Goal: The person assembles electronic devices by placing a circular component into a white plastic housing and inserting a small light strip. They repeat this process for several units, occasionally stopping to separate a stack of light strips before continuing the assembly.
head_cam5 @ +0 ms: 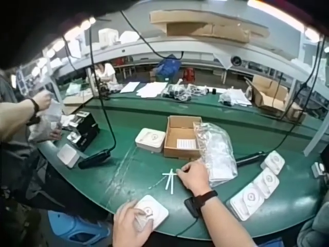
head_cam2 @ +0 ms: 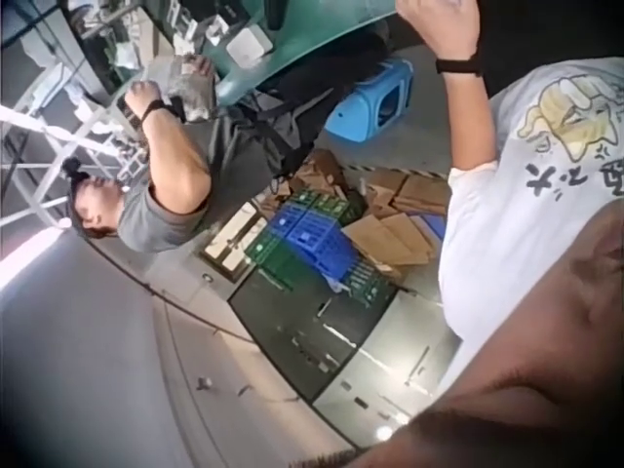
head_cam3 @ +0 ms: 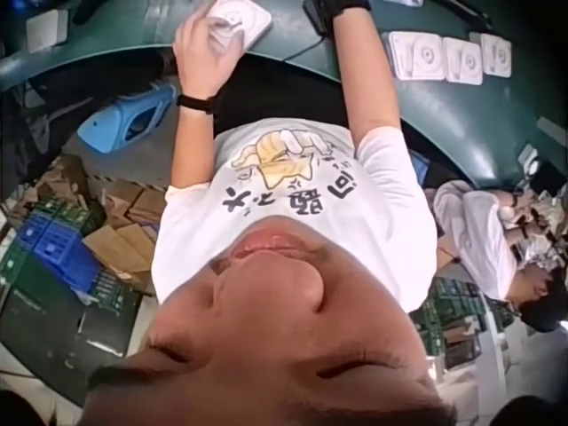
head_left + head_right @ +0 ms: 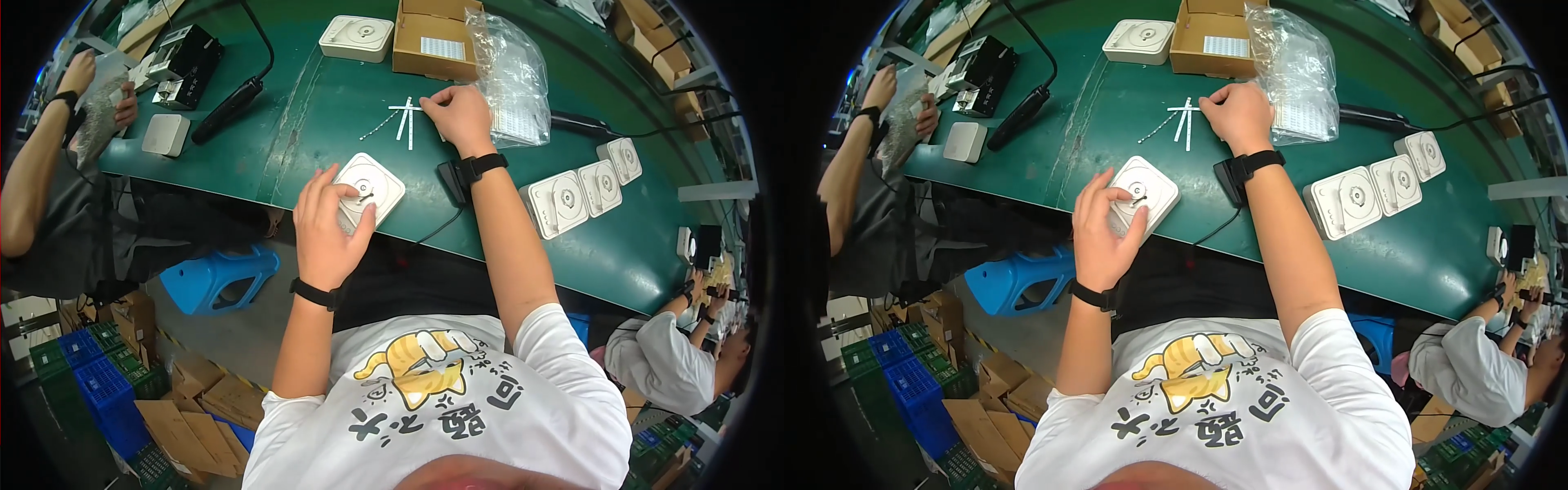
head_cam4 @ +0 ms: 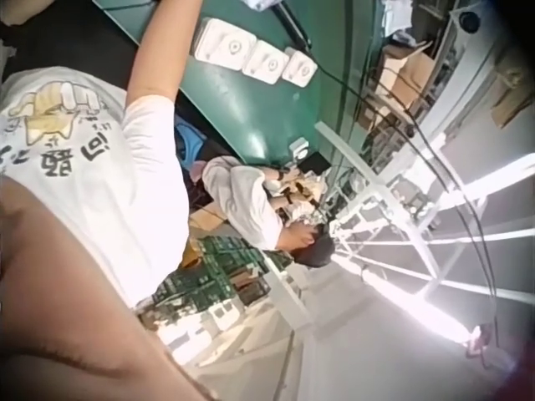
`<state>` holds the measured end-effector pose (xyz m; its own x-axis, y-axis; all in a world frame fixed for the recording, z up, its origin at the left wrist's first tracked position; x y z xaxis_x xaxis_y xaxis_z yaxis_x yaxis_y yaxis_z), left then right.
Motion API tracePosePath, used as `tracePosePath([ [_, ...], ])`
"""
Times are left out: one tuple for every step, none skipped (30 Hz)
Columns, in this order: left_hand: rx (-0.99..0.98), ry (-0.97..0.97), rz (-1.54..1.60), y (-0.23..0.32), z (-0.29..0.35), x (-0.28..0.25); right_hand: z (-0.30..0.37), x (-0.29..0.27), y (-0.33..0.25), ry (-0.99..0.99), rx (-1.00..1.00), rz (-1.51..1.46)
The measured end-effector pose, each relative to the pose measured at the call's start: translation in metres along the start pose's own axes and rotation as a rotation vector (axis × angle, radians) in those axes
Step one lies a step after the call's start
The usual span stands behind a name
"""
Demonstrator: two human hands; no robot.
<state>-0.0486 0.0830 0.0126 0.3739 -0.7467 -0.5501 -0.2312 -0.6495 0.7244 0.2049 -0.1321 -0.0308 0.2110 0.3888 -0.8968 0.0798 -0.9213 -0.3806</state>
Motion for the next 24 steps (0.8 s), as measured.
tracePosePath([
  [-0.008, 0.012, -0.072, 0.001, 0.000, 0.000, -0.002, -0.001, 0.002, -0.065, -0.001, -0.009],
  [-0.007, 0.006, -0.072, 0.003, 0.000, 0.001, -0.004, -0.003, 0.005, -0.130, -0.002, -0.018],
  [-0.019, 0.006, -0.106, 0.009, -0.002, -0.002, -0.003, -0.006, 0.005, -0.134, 0.002, -0.021],
  [-0.031, 0.005, -0.140, 0.015, -0.004, -0.004, -0.003, -0.010, 0.006, -0.127, 0.033, -0.121],
  [-0.047, 0.002, -0.176, 0.020, -0.004, -0.007, -0.001, -0.015, 0.005, -0.124, 0.064, -0.220],
  [-0.051, -0.007, -0.179, 0.022, -0.004, -0.008, 0.002, -0.020, 0.005, -0.119, 0.098, -0.319],
  [-0.039, -0.022, -0.164, 0.023, -0.004, -0.008, 0.009, -0.025, 0.007, -0.127, 0.107, -0.319],
  [-0.027, -0.030, -0.150, 0.022, -0.009, -0.009, 0.018, -0.035, 0.001, -0.093, 0.073, -0.443],
  [-0.015, -0.037, -0.133, 0.020, -0.015, -0.007, 0.029, -0.046, -0.003, -0.057, 0.039, -0.564],
  [-0.024, -0.043, -0.132, 0.020, -0.021, -0.004, 0.041, -0.059, -0.009, -0.025, 0.009, -0.682],
  [-0.004, -0.045, -0.085, 0.020, -0.029, -0.001, 0.051, -0.074, -0.016, -0.035, 0.015, -0.678],
  [0.008, -0.051, -0.036, 0.021, -0.033, 0.002, 0.066, -0.094, -0.030, -0.143, -0.199, -0.760],
  [0.023, -0.057, 0.016, 0.021, -0.034, 0.005, 0.080, -0.107, -0.036, -0.249, -0.414, -0.838],
  [0.006, -0.064, 0.022, 0.020, -0.032, 0.008, 0.094, -0.112, -0.034, -0.265, -0.402, -0.833],
  [0.036, -0.069, 0.060, 0.018, -0.034, 0.013, 0.101, -0.116, -0.032, -0.353, -0.447, -0.803],
  [0.065, -0.069, 0.096, 0.016, -0.035, 0.016, 0.107, -0.118, -0.030, -0.443, -0.494, -0.772],
  [0.094, -0.066, 0.132, 0.014, -0.035, 0.018, 0.109, -0.118, -0.030, -0.535, -0.543, -0.739],
  [0.085, -0.060, 0.138, 0.011, -0.035, 0.020, 0.110, -0.115, -0.027, -0.545, -0.545, -0.731],
  [0.117, -0.071, 0.133, 0.009, -0.035, 0.020, 0.112, -0.109, -0.024, -0.550, -0.485, -0.735],
  [0.149, -0.081, 0.128, 0.008, -0.035, 0.019, 0.114, -0.104, -0.023, -0.555, -0.426, -0.738],
  [0.181, -0.090, 0.121, 0.007, -0.035, 0.019, 0.115, -0.101, -0.022, -0.560, -0.369, -0.740],
  [0.173, -0.079, 0.125, 0.007, -0.034, 0.018, 0.114, -0.100, -0.021, -0.570, -0.376, -0.732],
  [0.151, -0.066, 0.137, 0.010, -0.033, 0.016, 0.114, -0.102, -0.023, -0.562, -0.386, -0.653],
  [0.130, -0.052, 0.149, 0.013, -0.032, 0.015, 0.114, -0.103, -0.025, -0.554, -0.397, -0.573],
])
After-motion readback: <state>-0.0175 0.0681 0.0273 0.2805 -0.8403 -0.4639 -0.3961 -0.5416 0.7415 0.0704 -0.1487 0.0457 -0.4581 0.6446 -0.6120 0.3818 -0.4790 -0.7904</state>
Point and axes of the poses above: each hand's wrist, its own z-axis away from the middle knuckle, its own x-axis out of the palm, y = z × x, the point moved 1 cm from there along -z, towards the middle knuckle, and after that the axes turned 13 degrees about z, right-handed, at the moved point
